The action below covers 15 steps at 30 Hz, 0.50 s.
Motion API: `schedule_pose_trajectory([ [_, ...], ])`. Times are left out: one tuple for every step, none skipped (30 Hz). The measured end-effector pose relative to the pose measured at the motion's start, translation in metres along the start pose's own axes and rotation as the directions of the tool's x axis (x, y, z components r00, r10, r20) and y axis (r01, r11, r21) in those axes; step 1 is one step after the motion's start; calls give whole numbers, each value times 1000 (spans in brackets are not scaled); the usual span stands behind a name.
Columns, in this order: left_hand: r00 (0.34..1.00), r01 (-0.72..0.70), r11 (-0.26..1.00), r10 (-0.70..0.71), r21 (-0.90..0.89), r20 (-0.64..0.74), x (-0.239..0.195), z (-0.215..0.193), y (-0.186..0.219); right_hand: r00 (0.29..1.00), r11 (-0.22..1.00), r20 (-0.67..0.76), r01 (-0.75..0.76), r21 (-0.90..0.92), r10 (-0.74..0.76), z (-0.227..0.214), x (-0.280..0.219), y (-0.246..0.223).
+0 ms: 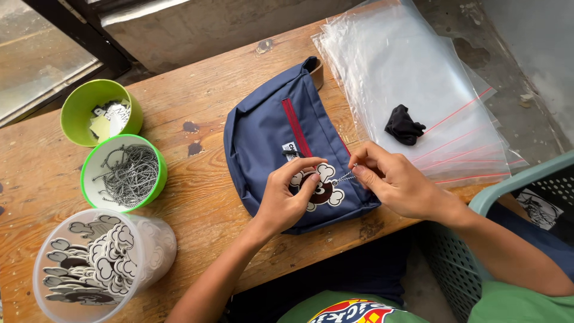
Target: The person places a blue bag on a wooden table, opens it, and attaches a cartoon character badge to the zipper pull using a small metal ring. They then wipe a clear plastic bag with a black cloth and place the bag into a basket.
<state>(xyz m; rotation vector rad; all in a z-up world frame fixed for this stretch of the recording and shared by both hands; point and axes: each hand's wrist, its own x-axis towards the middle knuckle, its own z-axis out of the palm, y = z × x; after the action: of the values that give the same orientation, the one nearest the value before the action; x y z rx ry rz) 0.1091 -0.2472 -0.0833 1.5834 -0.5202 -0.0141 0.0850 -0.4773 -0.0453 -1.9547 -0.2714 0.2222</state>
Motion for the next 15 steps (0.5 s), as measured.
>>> schedule_pose_trajectory([
  [1000,-17,999,17,39,-2,-1,0,0,1000,996,23,3,-84,-1,-4,-1,-9],
  [1000,-20,999,20,39,5,-1,3,0,1000,996,15,1,-84,0,-5,-3,-12],
  [999,-39,996,38,76,24,-3,5,1,999,984,31,19,-175,-14,-6,-6,-14],
  [998,-59,992,55,113,43,-4,7,1,999,964,48,38,-264,-26,-7,-8,-16],
  [997,-59,992,53,113,51,-5,8,-3,999,965,41,32,-261,-23,-7,-8,-14],
  [992,-105,977,90,188,84,-6,10,-7,996,939,47,84,-332,-72,-7,-8,-11],
  [986,-149,954,123,259,116,-8,12,-11,991,906,60,134,-402,-119,-8,-8,-9],
  [985,-147,955,120,256,121,-9,13,-17,992,907,57,128,-400,-115,-5,-11,0],
  [978,-191,917,147,351,147,-9,14,-22,985,891,30,164,-423,-168,-3,-11,8],
  [969,-234,867,171,440,177,-9,14,-27,975,872,4,199,-446,-221,0,-12,16],
  [970,-230,866,168,443,174,-8,15,-25,975,874,7,201,-443,-221,0,-11,17],
  [960,-277,806,208,523,188,-7,16,-23,965,846,7,235,-479,-264,0,-11,17],
  [948,-318,738,242,595,206,-7,18,-21,954,817,9,263,-514,-301,1,-12,18],
  [950,-312,740,237,596,204,-9,19,-21,955,819,12,262,-510,-298,3,-14,20],
  [938,-344,675,273,653,212,-8,21,-20,944,815,0,284,-505,-329,3,-14,21],
])
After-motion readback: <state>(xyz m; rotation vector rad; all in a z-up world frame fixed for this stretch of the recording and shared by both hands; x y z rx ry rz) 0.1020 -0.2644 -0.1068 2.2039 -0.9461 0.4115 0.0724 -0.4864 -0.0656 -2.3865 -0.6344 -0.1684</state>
